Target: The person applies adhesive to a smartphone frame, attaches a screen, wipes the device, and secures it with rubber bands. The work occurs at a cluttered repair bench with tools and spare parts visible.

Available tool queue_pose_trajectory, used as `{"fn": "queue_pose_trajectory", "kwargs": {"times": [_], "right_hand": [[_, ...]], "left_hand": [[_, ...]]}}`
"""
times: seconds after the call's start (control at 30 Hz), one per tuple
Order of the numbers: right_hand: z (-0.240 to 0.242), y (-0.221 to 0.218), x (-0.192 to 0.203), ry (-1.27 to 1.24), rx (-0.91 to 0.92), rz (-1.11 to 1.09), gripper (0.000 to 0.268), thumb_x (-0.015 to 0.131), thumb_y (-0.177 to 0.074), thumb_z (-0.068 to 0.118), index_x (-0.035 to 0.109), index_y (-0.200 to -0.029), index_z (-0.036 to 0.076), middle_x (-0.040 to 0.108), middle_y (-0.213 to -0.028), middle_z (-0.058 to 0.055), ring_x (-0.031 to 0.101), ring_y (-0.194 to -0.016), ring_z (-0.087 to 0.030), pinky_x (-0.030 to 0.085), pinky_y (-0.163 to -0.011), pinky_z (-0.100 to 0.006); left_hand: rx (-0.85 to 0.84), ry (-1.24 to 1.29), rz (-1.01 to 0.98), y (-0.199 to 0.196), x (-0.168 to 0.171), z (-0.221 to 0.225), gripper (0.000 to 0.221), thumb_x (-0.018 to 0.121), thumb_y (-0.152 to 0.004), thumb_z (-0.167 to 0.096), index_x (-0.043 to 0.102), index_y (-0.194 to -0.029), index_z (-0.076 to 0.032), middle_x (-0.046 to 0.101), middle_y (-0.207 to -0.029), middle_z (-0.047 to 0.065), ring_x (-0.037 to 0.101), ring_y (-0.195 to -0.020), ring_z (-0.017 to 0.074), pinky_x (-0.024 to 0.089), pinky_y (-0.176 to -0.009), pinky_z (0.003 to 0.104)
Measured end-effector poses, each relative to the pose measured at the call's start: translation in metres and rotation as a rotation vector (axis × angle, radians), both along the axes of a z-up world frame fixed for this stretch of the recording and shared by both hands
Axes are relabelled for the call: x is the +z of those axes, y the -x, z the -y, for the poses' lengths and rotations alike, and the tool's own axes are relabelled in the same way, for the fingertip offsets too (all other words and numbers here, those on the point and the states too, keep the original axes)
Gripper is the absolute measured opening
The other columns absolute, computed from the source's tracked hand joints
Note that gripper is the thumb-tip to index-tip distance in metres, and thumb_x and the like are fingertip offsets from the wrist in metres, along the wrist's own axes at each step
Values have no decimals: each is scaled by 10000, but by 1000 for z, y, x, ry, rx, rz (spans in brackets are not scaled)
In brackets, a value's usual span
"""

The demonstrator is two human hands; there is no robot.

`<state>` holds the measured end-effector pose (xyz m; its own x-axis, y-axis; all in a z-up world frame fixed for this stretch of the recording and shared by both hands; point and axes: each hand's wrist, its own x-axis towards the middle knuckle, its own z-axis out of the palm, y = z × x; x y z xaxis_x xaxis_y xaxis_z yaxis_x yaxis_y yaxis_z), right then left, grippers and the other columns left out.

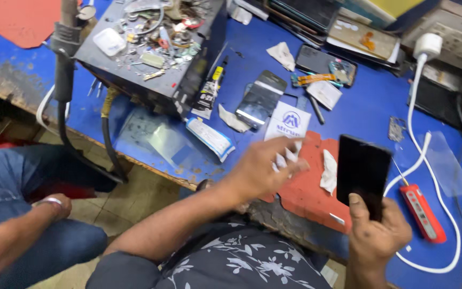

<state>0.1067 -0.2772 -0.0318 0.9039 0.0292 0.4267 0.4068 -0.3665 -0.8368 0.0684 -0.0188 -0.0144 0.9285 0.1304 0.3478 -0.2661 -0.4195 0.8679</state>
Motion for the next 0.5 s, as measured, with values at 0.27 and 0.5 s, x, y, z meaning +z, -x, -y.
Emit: {"fn": "queue_pose_trajectory", "kwargs": {"times": [0.27, 0.5], "right_hand": [[-74, -2, 50, 543, 131, 634, 253, 810, -872, 43, 711, -1100, 0, 722, -1084, -175, 707, -1008, -375, 570, -922, -433], [-82, -6, 60, 638, 165, 595, 377, 814, -758, -12, 736, -1126, -6, 713, -1200, -153, 660, -1164, -352, 528, -1002, -486]], "left_hand": [[-388, 914, -12, -7, 16, 20, 901, 807, -920, -164, 296, -1650, -27, 477, -1608, 100, 534, -1412, 203, 492, -1190, 391], [-532, 1017, -78, -8, -10, -14, 884, 846, -904, -201, 343, -1604, -6, 528, -1591, 143, 550, -1451, 238, 459, -1252, 405]]}}
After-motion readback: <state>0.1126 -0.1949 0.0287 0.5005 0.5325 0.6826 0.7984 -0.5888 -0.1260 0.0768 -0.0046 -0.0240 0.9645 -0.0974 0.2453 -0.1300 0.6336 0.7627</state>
